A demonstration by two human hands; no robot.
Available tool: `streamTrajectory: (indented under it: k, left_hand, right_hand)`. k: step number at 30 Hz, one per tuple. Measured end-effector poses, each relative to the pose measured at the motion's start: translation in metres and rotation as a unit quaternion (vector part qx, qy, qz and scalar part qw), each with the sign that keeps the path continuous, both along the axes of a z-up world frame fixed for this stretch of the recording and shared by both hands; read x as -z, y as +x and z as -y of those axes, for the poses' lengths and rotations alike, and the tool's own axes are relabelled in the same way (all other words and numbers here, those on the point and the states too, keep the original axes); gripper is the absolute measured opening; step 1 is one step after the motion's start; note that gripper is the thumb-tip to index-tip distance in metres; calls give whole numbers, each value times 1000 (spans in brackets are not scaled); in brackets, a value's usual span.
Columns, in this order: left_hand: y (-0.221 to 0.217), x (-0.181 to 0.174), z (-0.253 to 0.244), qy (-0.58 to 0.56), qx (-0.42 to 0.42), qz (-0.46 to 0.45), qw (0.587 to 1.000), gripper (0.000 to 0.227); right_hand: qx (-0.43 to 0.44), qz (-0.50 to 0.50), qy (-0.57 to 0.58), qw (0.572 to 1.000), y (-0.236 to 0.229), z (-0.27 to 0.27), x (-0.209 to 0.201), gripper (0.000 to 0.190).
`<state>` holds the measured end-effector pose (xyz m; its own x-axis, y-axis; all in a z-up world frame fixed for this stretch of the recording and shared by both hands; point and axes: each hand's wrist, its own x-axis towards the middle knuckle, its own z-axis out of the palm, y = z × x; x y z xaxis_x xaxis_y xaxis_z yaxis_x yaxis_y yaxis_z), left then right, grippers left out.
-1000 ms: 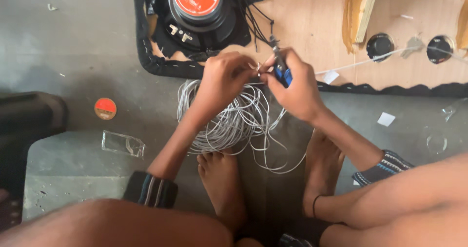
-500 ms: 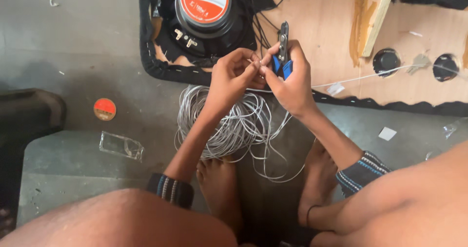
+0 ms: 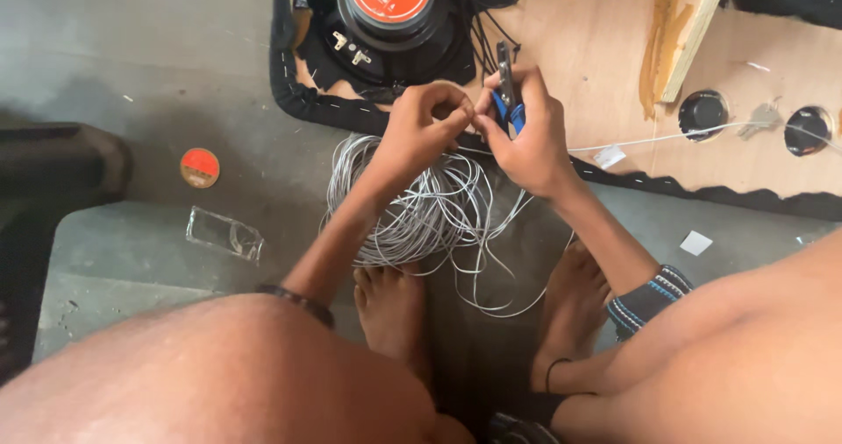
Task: The person sits on the floor and uses wire cutters to strip the insulation from white electrical wires. They repeatedly cut the wire ends, peel off the insulation, and twist the exposed strands together.
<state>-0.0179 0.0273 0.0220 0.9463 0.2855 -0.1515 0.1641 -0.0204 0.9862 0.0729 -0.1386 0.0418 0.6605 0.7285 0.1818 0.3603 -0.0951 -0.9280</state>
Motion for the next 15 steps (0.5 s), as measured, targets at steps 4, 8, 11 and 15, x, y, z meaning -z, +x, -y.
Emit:
streamTrajectory:
  k: [4,8,11,15]
  left_hand:
    - [-2,-8,-6,-71,30,-67,995,18]
    - [5,-11,-14,-130,54,-83,987,20]
    - [10,-10,-18,-159,77,-88,980,20]
    - [15,-10,-13,-153,103,-76,980,20]
  right_hand:
    - [-17,32,13,999,0,-1,0,37]
    - [-35,-8,61,997,4,-4,4,36]
    - [-39,-14,68,997,11,-4,10,34]
    - [-68,14,93,993,18,6,12,34]
